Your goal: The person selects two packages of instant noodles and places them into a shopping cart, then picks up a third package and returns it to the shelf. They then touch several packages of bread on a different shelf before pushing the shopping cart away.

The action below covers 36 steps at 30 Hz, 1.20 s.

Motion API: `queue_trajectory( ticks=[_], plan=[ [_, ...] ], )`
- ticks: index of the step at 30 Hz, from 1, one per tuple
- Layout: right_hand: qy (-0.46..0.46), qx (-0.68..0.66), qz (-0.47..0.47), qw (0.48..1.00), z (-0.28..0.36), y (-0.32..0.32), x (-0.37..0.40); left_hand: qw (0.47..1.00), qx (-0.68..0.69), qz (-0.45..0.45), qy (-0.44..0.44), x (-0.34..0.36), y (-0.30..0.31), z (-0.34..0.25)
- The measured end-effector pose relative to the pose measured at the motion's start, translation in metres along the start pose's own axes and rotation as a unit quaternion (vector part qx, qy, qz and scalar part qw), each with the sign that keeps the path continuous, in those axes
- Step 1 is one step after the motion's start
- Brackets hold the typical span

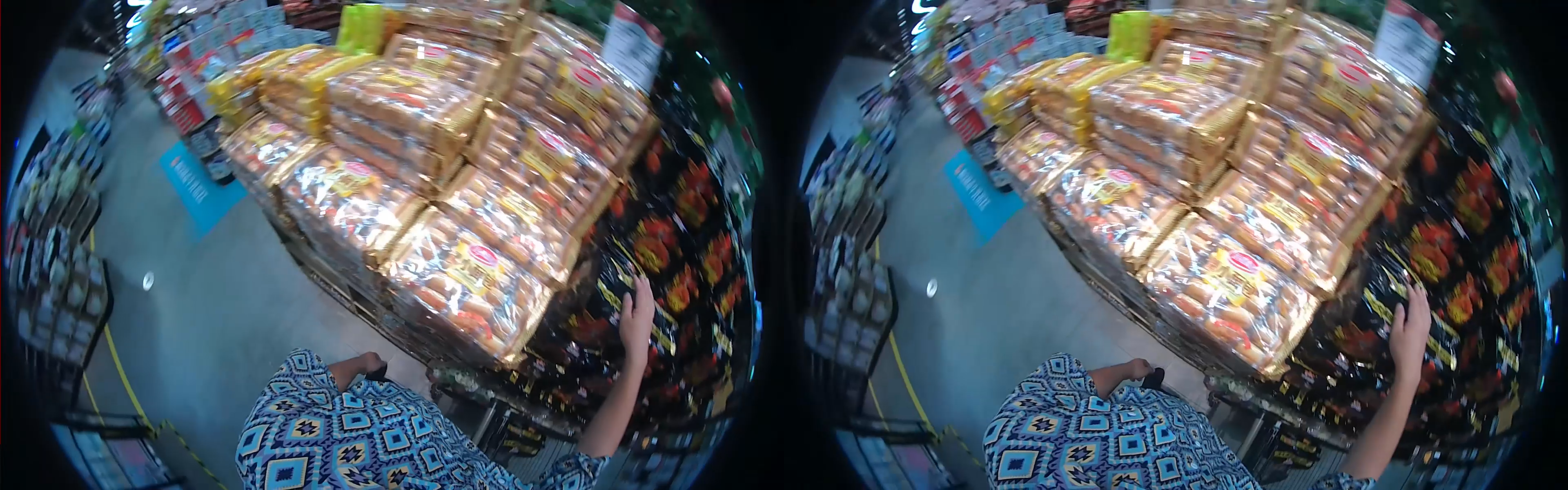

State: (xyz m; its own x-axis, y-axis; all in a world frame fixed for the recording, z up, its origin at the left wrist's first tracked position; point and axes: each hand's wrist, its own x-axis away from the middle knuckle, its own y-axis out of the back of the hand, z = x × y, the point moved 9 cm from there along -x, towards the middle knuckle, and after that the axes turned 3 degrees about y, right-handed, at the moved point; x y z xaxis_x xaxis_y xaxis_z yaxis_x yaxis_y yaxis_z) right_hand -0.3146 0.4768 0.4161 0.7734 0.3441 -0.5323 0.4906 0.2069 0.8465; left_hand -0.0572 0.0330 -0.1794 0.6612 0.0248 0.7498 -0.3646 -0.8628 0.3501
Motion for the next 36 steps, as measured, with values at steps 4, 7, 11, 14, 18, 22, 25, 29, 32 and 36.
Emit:
queue_trajectory(
  ticks=[4,7,11,14,18,22,25,29,32,36],
  plan=[
    [0.001,-0.054,0.042,0.998,0.012,-0.004,-0.013,0.993,-0.025,0.029,0.111,-0.004,-0.004,0.056],
    [0.004,0.014,0.041,0.999,0.014,-0.002,-0.010,0.987,-0.038,0.033,0.152,0.009,-0.004,0.072],
    [0.031,0.007,-0.017,0.999,0.009,-0.001,-0.006,0.993,-0.036,0.016,0.113,0.009,-0.003,0.073],
    [0.024,-0.005,-0.055,0.998,0.009,0.005,-0.003,0.993,-0.040,0.023,0.110,0.012,-0.001,0.051],
    [-0.006,-0.086,-0.065,0.994,0.005,0.008,0.002,0.994,-0.046,0.043,0.086,0.007,-0.004,0.028],
    [-0.020,-0.063,-0.026,0.998,0.004,0.003,0.003,0.995,-0.044,0.050,0.081,-0.013,-0.009,0.026],
    [-0.012,-0.039,-0.083,0.996,0.003,0.009,0.009,0.983,-0.152,0.061,-0.088,-0.012,-0.015,0.005],
    [-0.041,-0.219,-0.156,0.962,0.053,0.054,0.009,0.995,-0.065,0.065,0.030,-0.001,-0.006,0.014],
    [-0.007,-0.589,-0.114,0.800,0.109,0.095,0.018,0.993,-0.053,0.064,0.084,-0.002,-0.008,0.042],
    [0.222,-0.820,-0.071,0.522,0.197,0.181,0.039,0.991,-0.051,0.081,0.091,-0.005,-0.014,0.055]
  ],
)
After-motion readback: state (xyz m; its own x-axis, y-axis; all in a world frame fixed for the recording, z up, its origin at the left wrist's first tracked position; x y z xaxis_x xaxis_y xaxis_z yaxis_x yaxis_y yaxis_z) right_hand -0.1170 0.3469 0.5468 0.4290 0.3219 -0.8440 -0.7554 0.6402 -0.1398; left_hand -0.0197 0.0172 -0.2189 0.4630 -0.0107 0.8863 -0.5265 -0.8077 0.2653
